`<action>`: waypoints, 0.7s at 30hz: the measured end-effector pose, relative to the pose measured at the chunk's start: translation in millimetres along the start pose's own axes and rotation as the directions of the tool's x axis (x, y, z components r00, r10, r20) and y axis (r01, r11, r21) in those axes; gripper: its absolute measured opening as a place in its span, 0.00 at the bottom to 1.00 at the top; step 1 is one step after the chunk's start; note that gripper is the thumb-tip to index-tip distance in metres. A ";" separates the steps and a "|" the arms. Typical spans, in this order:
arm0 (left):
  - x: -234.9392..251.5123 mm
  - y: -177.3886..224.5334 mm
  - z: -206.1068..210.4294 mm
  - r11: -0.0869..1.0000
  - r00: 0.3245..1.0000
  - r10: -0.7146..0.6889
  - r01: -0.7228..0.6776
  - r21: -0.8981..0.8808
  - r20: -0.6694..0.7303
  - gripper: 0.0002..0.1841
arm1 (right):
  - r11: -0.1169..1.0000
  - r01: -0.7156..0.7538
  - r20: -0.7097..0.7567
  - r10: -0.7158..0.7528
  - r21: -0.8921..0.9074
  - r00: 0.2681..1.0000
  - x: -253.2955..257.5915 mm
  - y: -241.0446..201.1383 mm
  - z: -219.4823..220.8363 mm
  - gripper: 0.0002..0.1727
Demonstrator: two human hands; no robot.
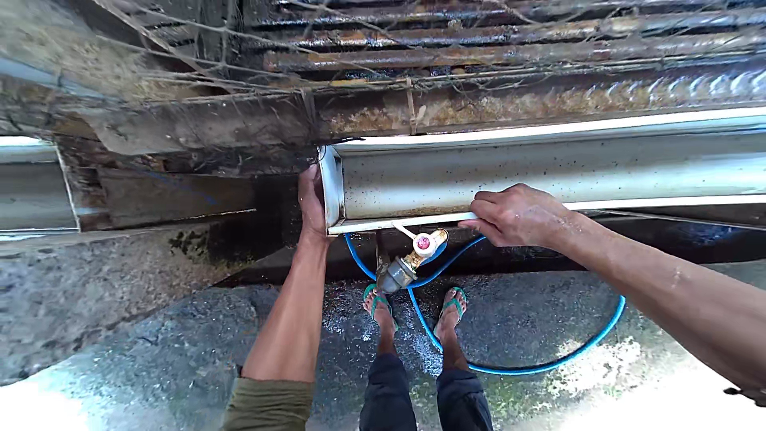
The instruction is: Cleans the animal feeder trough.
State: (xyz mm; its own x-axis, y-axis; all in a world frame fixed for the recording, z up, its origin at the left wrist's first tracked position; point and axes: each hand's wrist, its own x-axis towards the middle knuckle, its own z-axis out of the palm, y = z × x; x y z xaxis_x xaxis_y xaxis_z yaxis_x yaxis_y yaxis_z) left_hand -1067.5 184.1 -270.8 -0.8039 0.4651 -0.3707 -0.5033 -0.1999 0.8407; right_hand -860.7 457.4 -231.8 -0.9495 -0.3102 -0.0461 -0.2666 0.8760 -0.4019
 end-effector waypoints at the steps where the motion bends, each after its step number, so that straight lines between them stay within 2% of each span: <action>1: 0.0 -1.3 0.9 1.000 1.000 0.004 -0.003 -0.015 0.016 0.26 | 1.000 -0.003 0.009 0.003 0.000 1.000 -0.6 0.2 -0.8 0.26; 4: -1.7 2.1 3.8 0.996 0.999 -0.025 0.022 0.083 0.035 0.27 | 1.000 -0.022 0.028 0.022 0.017 0.999 -0.7 -3.1 -3.8 0.25; 7: -0.7 6.8 1.7 0.945 0.997 -0.073 0.061 0.322 0.024 0.32 | 0.999 -0.031 0.033 0.030 0.025 0.999 -1.1 -4.7 -7.2 0.26; 9: 0.2 10.2 -0.2 0.928 0.994 -0.108 0.097 0.360 0.009 0.32 | 0.998 -0.057 0.069 0.054 0.041 0.996 -1.1 -4.6 -8.2 0.26; 11: -4.2 4.2 0.8 0.964 0.980 -0.122 0.154 0.219 -0.154 0.27 | 0.995 -0.086 0.071 0.083 0.051 0.994 -1.2 -5.7 -9.3 0.25; 13: -14.9 -11.8 -7.8 0.979 0.956 -0.062 0.113 0.167 -0.286 0.21 | 0.994 -0.102 0.017 0.101 0.033 0.995 -3.0 -7.4 -7.9 0.25; 15: -41.6 -46.8 -36.5 0.940 0.939 0.048 0.073 0.334 -0.340 0.23 | 0.992 -0.130 -0.100 0.129 -0.003 0.987 -8.5 -12.4 -4.6 0.27; 16: -58.4 -72.3 -55.8 0.905 0.924 0.069 0.100 0.412 -0.376 0.24 | 0.988 -0.154 -0.185 0.151 -0.003 0.971 -12.7 -16.8 -4.0 0.26; 18: -88.4 -137.2 -97.1 0.841 0.835 -0.034 0.321 0.436 -0.549 0.26 | 0.971 -0.236 -0.394 0.230 0.034 0.890 -28.2 -29.6 -4.8 0.22; 20: -103.6 -200.1 -141.1 0.739 0.720 -0.229 0.566 0.364 -0.655 0.25 | 0.926 -0.355 -0.629 0.351 0.125 0.694 -55.3 -53.1 11.4 0.14; 21: -104.3 -224.7 -159.0 0.699 0.699 -0.310 0.627 0.344 -0.644 0.26 | 0.875 -0.431 -0.679 0.456 0.222 0.576 -70.0 -70.1 26.9 0.13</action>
State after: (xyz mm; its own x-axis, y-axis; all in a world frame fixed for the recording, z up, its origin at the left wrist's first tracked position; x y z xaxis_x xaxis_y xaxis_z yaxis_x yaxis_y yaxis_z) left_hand -921.0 43.4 -483.8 -0.6100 -0.1687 -0.7742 -0.7470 0.4482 0.4910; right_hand -771.1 407.8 -225.0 -0.7805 0.4713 0.4108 0.2126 0.8180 -0.5345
